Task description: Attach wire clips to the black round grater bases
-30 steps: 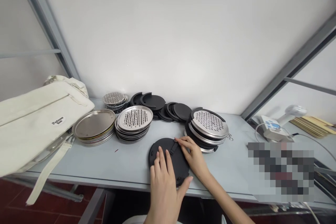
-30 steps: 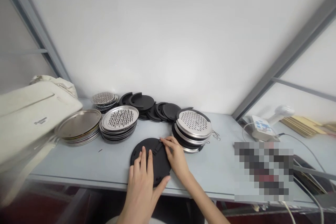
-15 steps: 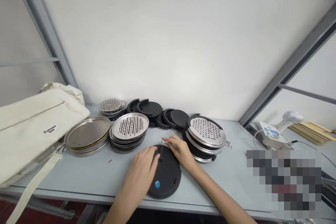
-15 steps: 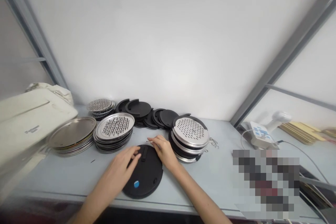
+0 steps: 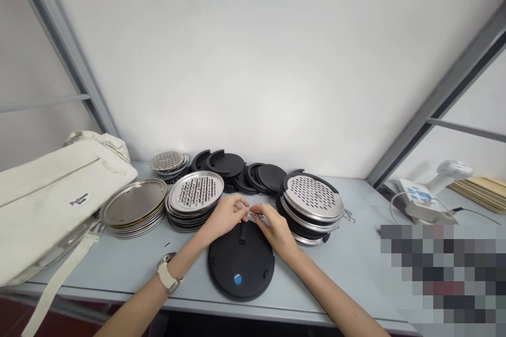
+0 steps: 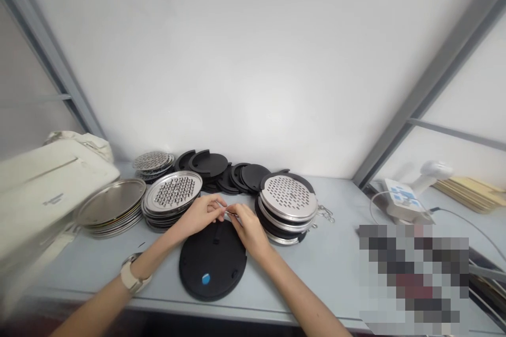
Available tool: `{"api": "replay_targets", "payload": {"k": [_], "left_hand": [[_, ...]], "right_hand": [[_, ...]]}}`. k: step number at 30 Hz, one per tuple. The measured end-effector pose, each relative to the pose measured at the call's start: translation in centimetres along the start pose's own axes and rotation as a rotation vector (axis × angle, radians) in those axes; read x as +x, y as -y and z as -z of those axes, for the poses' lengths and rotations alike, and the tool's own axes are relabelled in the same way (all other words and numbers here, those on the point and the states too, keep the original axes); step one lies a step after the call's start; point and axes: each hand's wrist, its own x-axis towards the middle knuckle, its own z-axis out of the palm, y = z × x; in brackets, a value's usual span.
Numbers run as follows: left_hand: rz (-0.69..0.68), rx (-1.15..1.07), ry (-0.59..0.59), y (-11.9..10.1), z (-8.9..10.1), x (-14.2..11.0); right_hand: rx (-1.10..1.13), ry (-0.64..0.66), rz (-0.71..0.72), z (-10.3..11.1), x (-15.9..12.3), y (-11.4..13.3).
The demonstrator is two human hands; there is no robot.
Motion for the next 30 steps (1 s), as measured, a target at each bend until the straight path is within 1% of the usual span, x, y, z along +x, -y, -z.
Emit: {"api": "replay_targets", "payload": {"k": [5, 10, 13, 17, 21, 26, 30], "left_hand": [[0.022, -0.009, -0.102, 0.7, -0.8, -0.8], [-0.019, 0.087, -0.205, 0.5, -1.4, -1.7], [-0.051, 0.150, -0.241, 0.5, -1.6, -2.1], [-0.085, 0.208, -0.253, 0.9, -1.7, -2.5], [-0.110, 0.232, -0.247, 1.5, -1.8, -2.5], [-0.138, 0.222, -0.241, 1.7, -1.9, -2.5], [-0.149, 0.187, -0.242, 1.5, -1.9, -2.5]], "right_hand": [[0.057, 0.082, -0.024, -0.4, -0.1, -0.1], [0.020, 0.125, -0.058, -0.1, 0.2, -0.1], [-0.022, 0.150, -0.059, 0.2, 0.3, 0.2], [-0.036, 0.190, -0.064, 0.4, 0.4, 0.7], [-0.036, 0.202, -0.037, 0.7, 0.3, 1.2], [0.038, 0.243, 0.016, 1.0, 0.0, 1.5], [0.030, 0.280, 0.023, 1.1, -0.1, 1.4]]}}
